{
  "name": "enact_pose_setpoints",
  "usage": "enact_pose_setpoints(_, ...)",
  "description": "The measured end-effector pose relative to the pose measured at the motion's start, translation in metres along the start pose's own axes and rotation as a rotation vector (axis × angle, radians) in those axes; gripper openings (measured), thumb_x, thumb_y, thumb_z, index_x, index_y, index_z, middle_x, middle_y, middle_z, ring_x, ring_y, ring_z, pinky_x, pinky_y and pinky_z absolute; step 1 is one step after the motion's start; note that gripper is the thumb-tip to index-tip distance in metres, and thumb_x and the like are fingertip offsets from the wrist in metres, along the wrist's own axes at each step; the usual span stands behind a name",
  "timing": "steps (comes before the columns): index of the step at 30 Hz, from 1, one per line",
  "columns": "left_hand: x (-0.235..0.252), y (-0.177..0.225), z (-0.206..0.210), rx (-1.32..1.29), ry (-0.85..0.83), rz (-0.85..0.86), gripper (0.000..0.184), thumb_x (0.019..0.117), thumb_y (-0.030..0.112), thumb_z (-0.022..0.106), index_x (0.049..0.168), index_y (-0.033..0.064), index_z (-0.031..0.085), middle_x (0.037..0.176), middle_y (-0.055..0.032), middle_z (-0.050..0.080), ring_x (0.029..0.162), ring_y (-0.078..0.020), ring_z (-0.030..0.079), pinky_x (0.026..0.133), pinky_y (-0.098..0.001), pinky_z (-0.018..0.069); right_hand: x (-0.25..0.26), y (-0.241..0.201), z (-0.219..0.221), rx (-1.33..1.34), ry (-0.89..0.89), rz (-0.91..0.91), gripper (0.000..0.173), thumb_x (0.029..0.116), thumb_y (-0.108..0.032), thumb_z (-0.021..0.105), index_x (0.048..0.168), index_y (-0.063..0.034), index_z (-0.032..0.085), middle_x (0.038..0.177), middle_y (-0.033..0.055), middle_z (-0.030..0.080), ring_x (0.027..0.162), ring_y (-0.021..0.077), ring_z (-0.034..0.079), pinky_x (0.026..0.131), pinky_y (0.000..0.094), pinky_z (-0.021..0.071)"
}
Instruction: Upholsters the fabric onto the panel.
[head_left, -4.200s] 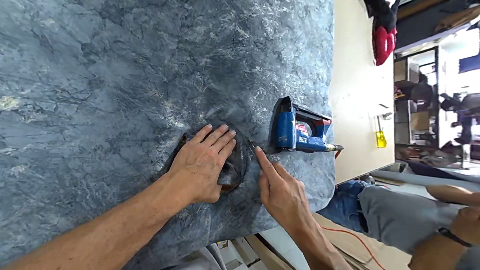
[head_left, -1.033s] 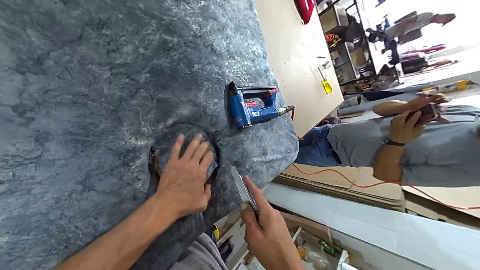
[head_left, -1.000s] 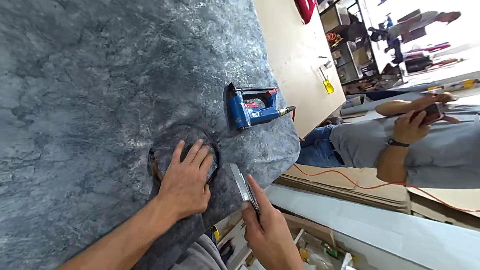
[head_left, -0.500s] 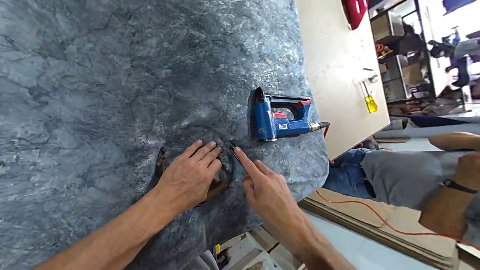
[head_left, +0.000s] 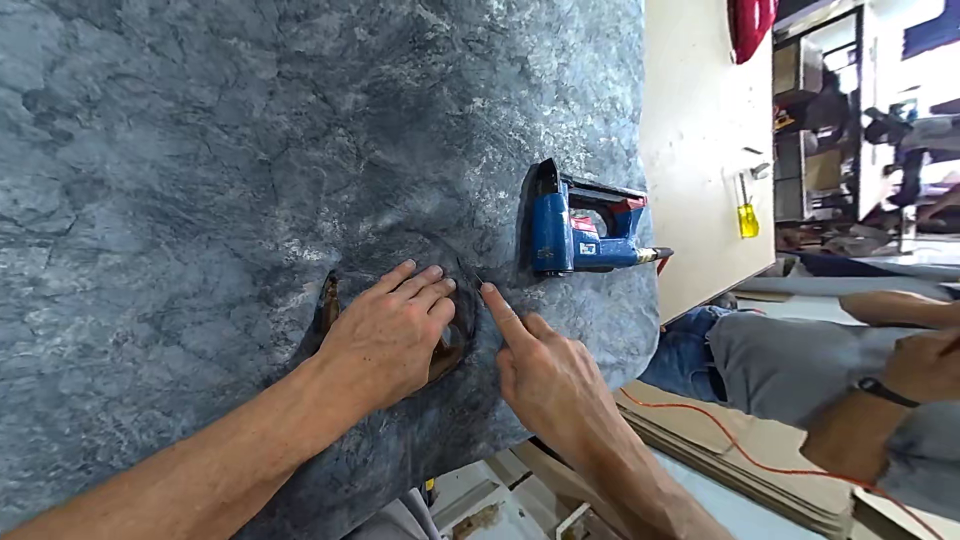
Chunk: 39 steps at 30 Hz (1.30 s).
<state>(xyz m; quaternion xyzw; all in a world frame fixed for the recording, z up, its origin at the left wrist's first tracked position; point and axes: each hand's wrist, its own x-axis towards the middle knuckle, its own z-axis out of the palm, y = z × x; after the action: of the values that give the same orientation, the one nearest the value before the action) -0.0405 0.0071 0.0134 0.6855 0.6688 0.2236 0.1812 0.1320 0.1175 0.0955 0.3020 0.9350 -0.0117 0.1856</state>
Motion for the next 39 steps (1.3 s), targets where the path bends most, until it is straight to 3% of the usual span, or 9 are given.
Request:
enact_pose_setpoints(11,0.001,-0.001,-0.002,-0.037,-0.022,-0.026,0.023,0.0865,0.013,0.063,0.107,0.0085,0.073,0.143,-0.005,0.063,0.143,-0.0223,0.049,0.124,-0.043,0.0322,-0.024,-0.03,-0.006,-0.053,-0.163,0.166,0.066,0.0953,-0.018,0.054,0.16,-0.0222,0.041,0.079,0.0113,0.064,0.056,0.0238,0.062,0.052,0.0384,0.0528)
enact_pose_setpoints(19,0.003,-0.002,-0.002,-0.062,-0.043,-0.033,0.026,0.088,0.014,0.064,0.111,0.0089,0.073,0.144,-0.0042,0.062,0.144,-0.0215,0.048,0.124,-0.0431,0.0317,-0.042,-0.052,-0.008,0.168,-0.249,0.318,0.066,0.0941,-0.016,0.053,0.159,-0.0174,0.041,0.082,0.0121,0.069,0.066,0.0267,0.068,0.061,0.0431,0.0564)
enact_pose_setpoints(23,0.003,-0.002,-0.004,-0.086,-0.063,-0.023,0.025,0.0884,0.012,0.063,0.11,0.0071,0.072,0.144,-0.0054,0.062,0.145,-0.0219,0.048,0.124,-0.0441,0.0306,-0.045,-0.053,-0.021,0.3,-0.322,0.394,0.064,0.0963,-0.019,0.05,0.159,-0.0218,0.041,0.084,0.0091,0.07,0.073,0.0255,0.067,0.07,0.0446,0.0557)
enact_pose_setpoints(27,0.002,-0.004,0.0,-0.082,0.015,0.039,0.033,0.0817,0.023,0.071,0.114,0.0152,0.073,0.139,-0.0063,0.065,0.141,-0.0275,0.051,0.121,-0.0516,0.0348,-0.052,-0.044,-0.018,0.313,-0.126,0.358,0.063,0.0928,-0.017,0.051,0.155,-0.0201,0.049,0.082,0.0067,0.069,0.059,0.0194,0.062,0.058,0.0403,0.0537)
enact_pose_setpoints(29,0.002,0.0,0.004,-0.066,0.005,0.075,0.026,0.0883,0.025,0.07,0.113,0.0201,0.076,0.142,-0.0058,0.063,0.143,-0.0329,0.048,0.122,-0.0593,0.0308,-0.052,-0.042,-0.013,0.304,-0.061,0.34,0.062,0.0917,-0.015,0.052,0.154,-0.0184,0.05,0.08,0.006,0.068,0.055,0.0179,0.06,0.055,0.0382,0.0529)
enact_pose_setpoints(32,0.001,0.002,0.004,-0.055,0.009,0.049,0.009,0.0899,0.015,0.069,0.094,0.0137,0.077,0.13,-0.0044,0.07,0.143,-0.0306,0.05,0.123,-0.055,0.0309,-0.05,-0.044,-0.005,0.301,-0.026,0.336,0.061,0.0914,-0.014,0.052,0.153,-0.018,0.052,0.077,0.0049,0.067,0.054,0.0171,0.059,0.054,0.0374,0.0526)
enact_pose_setpoints(37,0.003,0.004,0.001,-0.07,0.03,0.028,0.007,0.0864,0.013,0.071,0.092,0.0083,0.073,0.122,-0.0076,0.072,0.139,-0.0301,0.053,0.123,-0.0526,0.0327,-0.046,-0.052,-0.001,0.29,-0.071,0.367,0.062,0.0931,-0.015,0.051,0.155,-0.0202,0.049,0.075,0.0045,0.067,0.057,0.0185,0.061,0.056,0.0386,0.0532)
enact_pose_setpoints(39,0.002,0.005,0.001,-0.081,0.027,0.019,0.009,0.0864,0.012,0.071,0.094,0.008,0.073,0.122,-0.0079,0.072,0.139,-0.0302,0.053,0.123,-0.0524,0.0321,-0.045,-0.057,0.001,0.274,-0.106,0.392,0.063,0.0936,-0.015,0.051,0.156,-0.0212,0.047,0.08,0.0067,0.068,0.06,0.02,0.063,0.058,0.0392,0.0541)
